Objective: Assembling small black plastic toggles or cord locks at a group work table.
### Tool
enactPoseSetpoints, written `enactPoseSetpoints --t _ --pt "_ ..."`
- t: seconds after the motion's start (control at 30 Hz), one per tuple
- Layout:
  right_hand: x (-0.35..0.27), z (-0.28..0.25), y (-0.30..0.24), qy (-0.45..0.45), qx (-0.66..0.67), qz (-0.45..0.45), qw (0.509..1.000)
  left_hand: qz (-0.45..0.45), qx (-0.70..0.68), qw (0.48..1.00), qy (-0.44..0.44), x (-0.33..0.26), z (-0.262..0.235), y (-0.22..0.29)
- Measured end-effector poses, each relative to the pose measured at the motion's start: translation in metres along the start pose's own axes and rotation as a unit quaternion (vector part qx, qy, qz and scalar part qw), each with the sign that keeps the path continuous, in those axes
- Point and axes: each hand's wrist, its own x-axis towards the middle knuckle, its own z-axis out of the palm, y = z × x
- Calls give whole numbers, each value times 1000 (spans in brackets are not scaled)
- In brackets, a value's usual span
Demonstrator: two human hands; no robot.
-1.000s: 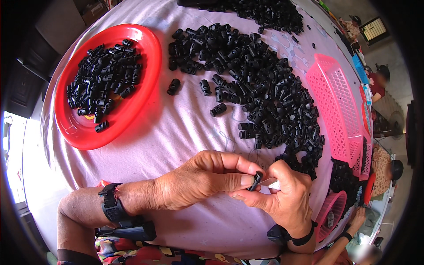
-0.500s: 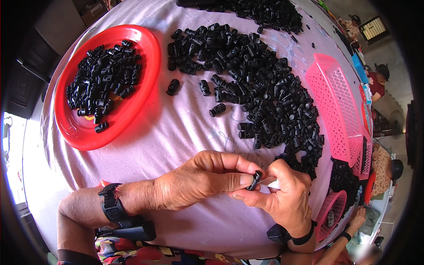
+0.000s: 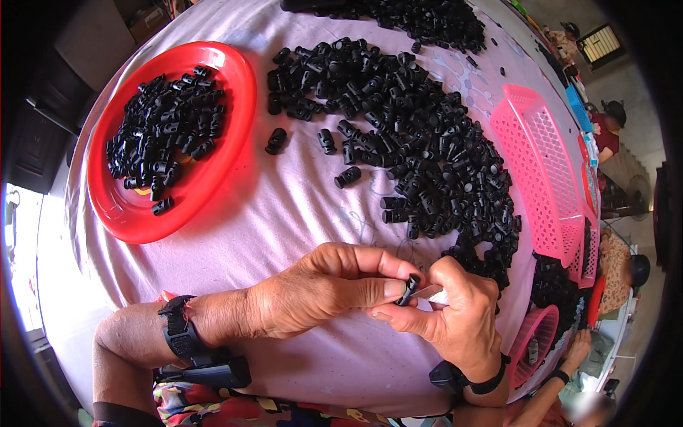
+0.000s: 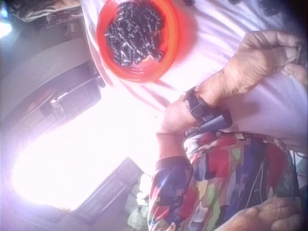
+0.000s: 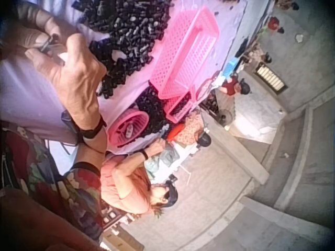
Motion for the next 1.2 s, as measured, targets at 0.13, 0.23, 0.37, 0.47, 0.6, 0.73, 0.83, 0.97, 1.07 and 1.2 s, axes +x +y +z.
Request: enactPoseSetpoints --t 0.13,0.23,0.37,0.47,0.6,0.73,0.83,0.97,1.07,1.2 --pt "0 -1 -1 8 1 2 1000 -1 4 1000 4 0 -1 -1" --pt "0 -1 -1 3 -3 5 1000 -7 6 1000 5 0 0 1" --pt "1 -1 -1 -3 -10 -1 1000 -3 -1 1000 1 0 0 0" --pt "0 -2 -2 -1 -2 8 1000 -3 -3 1000 0 0 -1 -1" --pt "0 -2 -1 2 3 10 1000 -2 -5 1000 0 1 -1 -2" --pt "-1 -1 0 -11 -14 5 1000 1 2 1000 -1 1 -1 -2" --pt "0 0 0 -9 -13 -3 1000 -1 -2 1000 -2 0 -2 -2" --pt "-1 -1 0 9 11 6 1000 -3 0 1000 2 0 2 2" --pt "0 -1 -2 0 0 10 1000 0 -4 1000 3 0 0 0" --pt "0 -1 -1 -4 0 17 1000 -4 -2 1000 5 0 1 0"
